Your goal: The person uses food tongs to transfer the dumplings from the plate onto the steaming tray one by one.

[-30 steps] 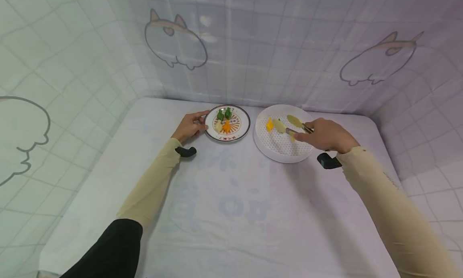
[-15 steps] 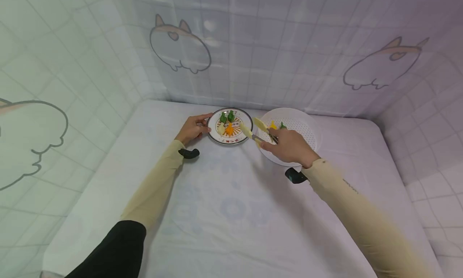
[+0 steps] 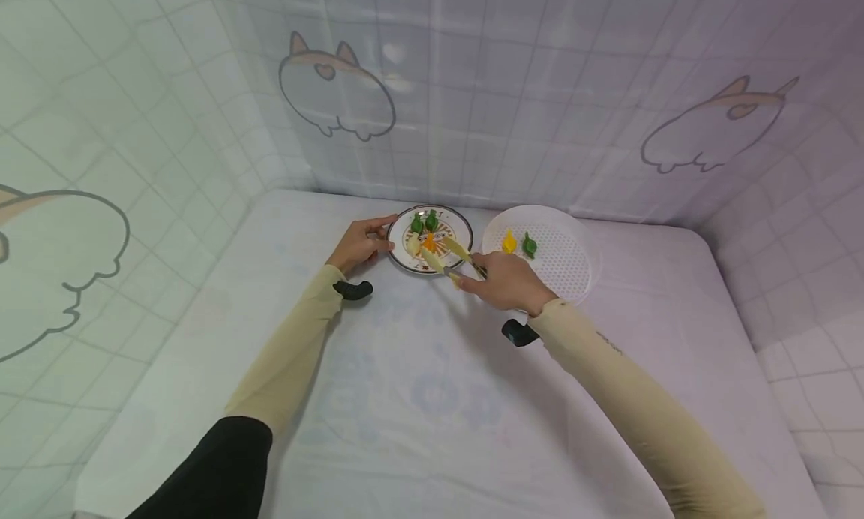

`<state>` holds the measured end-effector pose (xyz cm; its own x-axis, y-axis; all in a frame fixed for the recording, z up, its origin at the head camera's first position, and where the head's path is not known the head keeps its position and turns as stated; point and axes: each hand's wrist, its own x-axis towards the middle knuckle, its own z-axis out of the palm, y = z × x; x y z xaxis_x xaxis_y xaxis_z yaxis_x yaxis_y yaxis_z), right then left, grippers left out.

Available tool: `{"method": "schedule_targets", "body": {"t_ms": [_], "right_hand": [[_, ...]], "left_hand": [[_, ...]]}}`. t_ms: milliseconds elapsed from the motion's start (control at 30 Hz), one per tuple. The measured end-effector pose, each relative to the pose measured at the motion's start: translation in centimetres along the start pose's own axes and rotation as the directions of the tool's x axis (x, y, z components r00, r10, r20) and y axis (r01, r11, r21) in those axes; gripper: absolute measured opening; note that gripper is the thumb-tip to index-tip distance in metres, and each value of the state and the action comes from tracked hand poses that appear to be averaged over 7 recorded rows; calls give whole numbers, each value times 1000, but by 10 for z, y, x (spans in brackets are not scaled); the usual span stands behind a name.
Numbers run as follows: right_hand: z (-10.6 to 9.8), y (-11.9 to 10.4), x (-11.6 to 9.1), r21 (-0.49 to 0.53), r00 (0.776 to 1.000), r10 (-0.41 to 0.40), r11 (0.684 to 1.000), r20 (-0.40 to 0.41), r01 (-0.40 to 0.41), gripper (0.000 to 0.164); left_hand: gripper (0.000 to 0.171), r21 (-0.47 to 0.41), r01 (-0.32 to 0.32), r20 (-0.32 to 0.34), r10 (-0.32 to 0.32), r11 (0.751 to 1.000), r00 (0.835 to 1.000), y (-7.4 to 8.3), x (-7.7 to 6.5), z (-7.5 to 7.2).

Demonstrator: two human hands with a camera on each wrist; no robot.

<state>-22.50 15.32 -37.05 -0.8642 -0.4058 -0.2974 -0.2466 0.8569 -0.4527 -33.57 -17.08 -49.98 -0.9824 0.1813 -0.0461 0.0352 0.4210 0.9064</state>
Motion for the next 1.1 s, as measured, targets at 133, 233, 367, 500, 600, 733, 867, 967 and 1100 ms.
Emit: {"method": "schedule_targets", "body": {"t_ms": [133,233,367,500,600,733,867,967,1100], "right_hand": [[4,1,7,-4,1000,9,1000,23,-9,72],[6,1,11,-1,999,7,1000,36,-6,72],[8,-2,14,-19,999,-5,1000,31,5,72],[10,-5,16,-53,1000,2,999,26,-1,72],[11,-7,17,-72,1000,13,997,27,-11,72],[12,-7,18,-75,1000,17,997,27,-15,70],[11,-7,18,-52,999,21,998,36,-19,68],[10,-5,18,-43,999,12,999,37,-10,67],[7,-4,16,-37,999,-10,999,32,11,66]], "left_hand": [[66,16,-3,3,3,1000,1000,0,0,0],[67,21,-1,8,1,1000,1000,2,0,-1],[67,25,-2,6,2,1000,1000,3,-1,-3],[66,22,3,4,-4,1000,1000,3,-2,-3],[66,2,12,2,-12,1000,1000,4,-3,-2],[66,-10,17,-2,-17,1000,1000,4,-3,-1],[66,0,18,0,-18,1000,1000,2,-2,0],[66,0,20,-3,-20,1000,1000,1,-2,1],[66,-4,21,-8,-21,1000,1000,1,-1,1]]}}
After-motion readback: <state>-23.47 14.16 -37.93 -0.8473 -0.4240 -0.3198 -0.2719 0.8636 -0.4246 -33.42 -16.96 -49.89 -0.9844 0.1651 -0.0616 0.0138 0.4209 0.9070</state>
